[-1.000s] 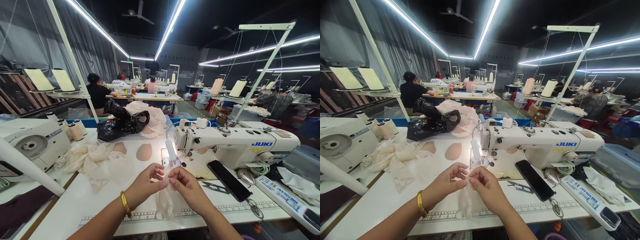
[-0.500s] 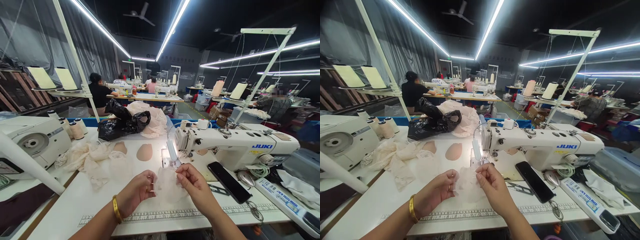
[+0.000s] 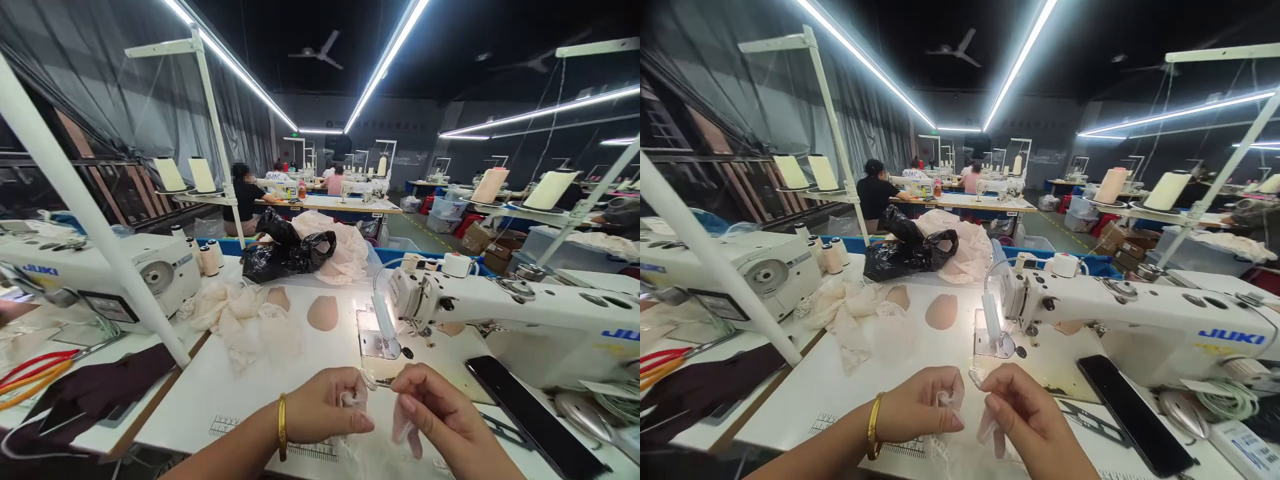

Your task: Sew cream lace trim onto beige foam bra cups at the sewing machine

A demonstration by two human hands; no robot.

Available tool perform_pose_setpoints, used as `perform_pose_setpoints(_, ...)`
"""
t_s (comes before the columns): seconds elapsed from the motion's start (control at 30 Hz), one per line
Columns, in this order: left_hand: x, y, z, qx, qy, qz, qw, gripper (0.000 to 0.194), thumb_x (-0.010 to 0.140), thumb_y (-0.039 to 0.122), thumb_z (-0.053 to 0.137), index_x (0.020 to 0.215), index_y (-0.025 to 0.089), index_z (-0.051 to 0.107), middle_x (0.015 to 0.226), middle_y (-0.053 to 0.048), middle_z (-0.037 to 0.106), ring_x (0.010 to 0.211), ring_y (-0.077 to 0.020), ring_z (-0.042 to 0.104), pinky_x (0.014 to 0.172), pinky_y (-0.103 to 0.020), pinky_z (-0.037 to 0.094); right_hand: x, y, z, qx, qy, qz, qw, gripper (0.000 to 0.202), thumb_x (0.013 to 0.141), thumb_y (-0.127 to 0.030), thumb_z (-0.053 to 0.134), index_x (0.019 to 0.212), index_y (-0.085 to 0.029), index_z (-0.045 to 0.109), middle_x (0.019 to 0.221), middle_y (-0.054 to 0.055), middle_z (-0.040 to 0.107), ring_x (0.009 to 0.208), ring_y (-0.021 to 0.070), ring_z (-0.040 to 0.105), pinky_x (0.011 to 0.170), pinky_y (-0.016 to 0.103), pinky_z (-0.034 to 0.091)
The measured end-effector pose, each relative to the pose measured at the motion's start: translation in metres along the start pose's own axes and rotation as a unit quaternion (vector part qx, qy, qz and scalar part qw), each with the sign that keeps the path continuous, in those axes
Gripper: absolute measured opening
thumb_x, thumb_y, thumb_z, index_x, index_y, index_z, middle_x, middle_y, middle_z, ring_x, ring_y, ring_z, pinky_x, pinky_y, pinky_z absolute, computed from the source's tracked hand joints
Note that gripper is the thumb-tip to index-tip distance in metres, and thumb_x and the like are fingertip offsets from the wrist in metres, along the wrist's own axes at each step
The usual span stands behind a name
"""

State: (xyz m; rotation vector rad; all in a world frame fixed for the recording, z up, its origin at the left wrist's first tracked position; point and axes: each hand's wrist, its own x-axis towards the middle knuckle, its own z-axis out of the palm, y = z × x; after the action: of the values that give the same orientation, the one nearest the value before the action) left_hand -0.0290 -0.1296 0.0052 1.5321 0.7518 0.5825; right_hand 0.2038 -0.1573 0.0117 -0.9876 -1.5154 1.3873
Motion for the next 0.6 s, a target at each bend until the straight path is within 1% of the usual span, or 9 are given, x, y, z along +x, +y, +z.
perform_pose_setpoints(0.07, 0.003, 0.003, -0.02, 0.133, 0.062, -0.01, 0.989, 0.042, 0.084, 0.06, 0.072, 0.089, 0.019, 0.062, 0.072, 0.003, 0.058, 0.065, -0.013, 0.055, 0.062, -0.024, 0.047, 0.009, 0.014, 0.001, 0.013, 0.058, 0.016, 0.998, 0.047, 0.086, -0.069, 0.069, 0.093, -0.023, 0.066, 0.071, 0.0, 0.059, 0.058, 0.0181, 0.06, 0.051, 0.029, 0.047)
perform_pose_setpoints(0.13, 0.01, 0.006, -0.052, 0.299, 0.172, -0.017, 0.939, 0.029, 0.092, 0.047, 0.068, 0.099, 0.019, 0.068, 0.094, -0.004, 0.069, 0.086, -0.0184, 0.064, 0.078, -0.029, 0.054, 0.02, 0.03, 0.004, 0.01, 0.109, 0.021, 0.994, 0.049, 0.081, -0.071, 0.072, 0.088, -0.023, 0.066, 0.072, -0.001, 0.058, 0.057, 0.0176, 0.06, 0.051, 0.029, 0.047)
perform_pose_setpoints(0.17, 0.014, 0.008, -0.071, 0.339, 0.222, -0.03, 0.914, 0.024, 0.095, 0.04, 0.067, 0.104, 0.019, 0.068, 0.107, -0.007, 0.07, 0.099, -0.0214, 0.064, 0.088, -0.033, 0.054, 0.026, 0.038, 0.006, 0.004, 0.123, 0.025, 0.992, 0.05, 0.079, -0.072, 0.072, 0.085, -0.023, 0.066, 0.071, -0.001, 0.057, 0.057, 0.0174, 0.059, 0.051, 0.029, 0.047)
perform_pose_setpoints(0.23, 0.022, 0.01, -0.109, 0.392, 0.295, -0.072, 0.868, 0.022, 0.1, 0.03, 0.061, 0.118, 0.018, 0.066, 0.125, -0.012, 0.065, 0.111, -0.024, 0.063, 0.095, -0.039, 0.054, 0.035, 0.051, 0.009, -0.011, 0.13, 0.036, 0.991, 0.049, 0.077, -0.073, 0.072, 0.081, -0.024, 0.065, 0.069, -0.002, 0.054, 0.056, 0.0175, 0.058, 0.051, 0.029, 0.047)
perform_pose_setpoints(0.33, 0.031, 0.008, -0.151, 0.451, 0.346, -0.142, 0.81, 0.033, 0.101, 0.034, 0.064, 0.129, 0.017, 0.062, 0.131, -0.012, 0.063, 0.112, -0.0255, 0.065, 0.094, -0.046, 0.057, 0.041, 0.065, 0.01, -0.025, 0.124, 0.044, 0.991, 0.048, 0.078, -0.073, 0.069, 0.083, -0.025, 0.065, 0.067, -0.003, 0.052, 0.057, 0.0184, 0.057, 0.052, 0.03, 0.045)
perform_pose_setpoints(0.4, 0.037, 0.002, -0.164, 0.478, 0.36, -0.18, 0.781, 0.036, 0.101, 0.035, 0.066, 0.13, 0.016, 0.062, 0.131, -0.012, 0.063, 0.111, -0.0256, 0.066, 0.094, -0.046, 0.058, 0.041, 0.07, 0.01, -0.025, 0.118, 0.044, 0.992, 0.048, 0.08, -0.073, 0.067, 0.083, -0.025, 0.065, 0.068, -0.003, 0.052, 0.057, 0.0181, 0.057, 0.052, 0.029, 0.044)
perform_pose_setpoints(0.47, 0.04, -0.005, -0.169, 0.495, 0.368, -0.206, 0.76, 0.035, 0.101, 0.035, 0.066, 0.13, 0.015, 0.062, 0.13, -0.012, 0.063, 0.111, -0.0256, 0.066, 0.094, -0.046, 0.058, 0.04, 0.073, 0.008, -0.021, 0.117, 0.044, 0.992, 0.048, 0.082, -0.072, 0.065, 0.082, -0.024, 0.065, 0.07, -0.004, 0.052, 0.057, 0.0172, 0.057, 0.054, 0.029, 0.042)
perform_pose_setpoints(0.53, 0.042, -0.008, -0.169, 0.5, 0.374, -0.217, 0.75, 0.036, 0.1, 0.035, 0.066, 0.13, 0.015, 0.062, 0.13, -0.012, 0.064, 0.11, -0.0256, 0.066, 0.093, -0.046, 0.059, 0.04, 0.074, 0.007, -0.023, 0.121, 0.044, 0.991, 0.046, 0.085, -0.07, 0.064, 0.084, -0.024, 0.065, 0.071, -0.003, 0.054, 0.058, 0.0173, 0.058, 0.056, 0.029, 0.042)
perform_pose_setpoints(0.6, 0.041, -0.004, -0.169, 0.497, 0.38, -0.208, 0.752, 0.035, 0.1, 0.036, 0.066, 0.128, 0.015, 0.062, 0.128, -0.011, 0.064, 0.109, -0.0249, 0.067, 0.092, -0.045, 0.059, 0.04, 0.075, 0.004, -0.029, 0.122, 0.047, 0.991, 0.044, 0.087, -0.068, 0.062, 0.087, -0.024, 0.065, 0.074, -0.003, 0.058, 0.061, 0.0177, 0.06, 0.058, 0.03, 0.043)
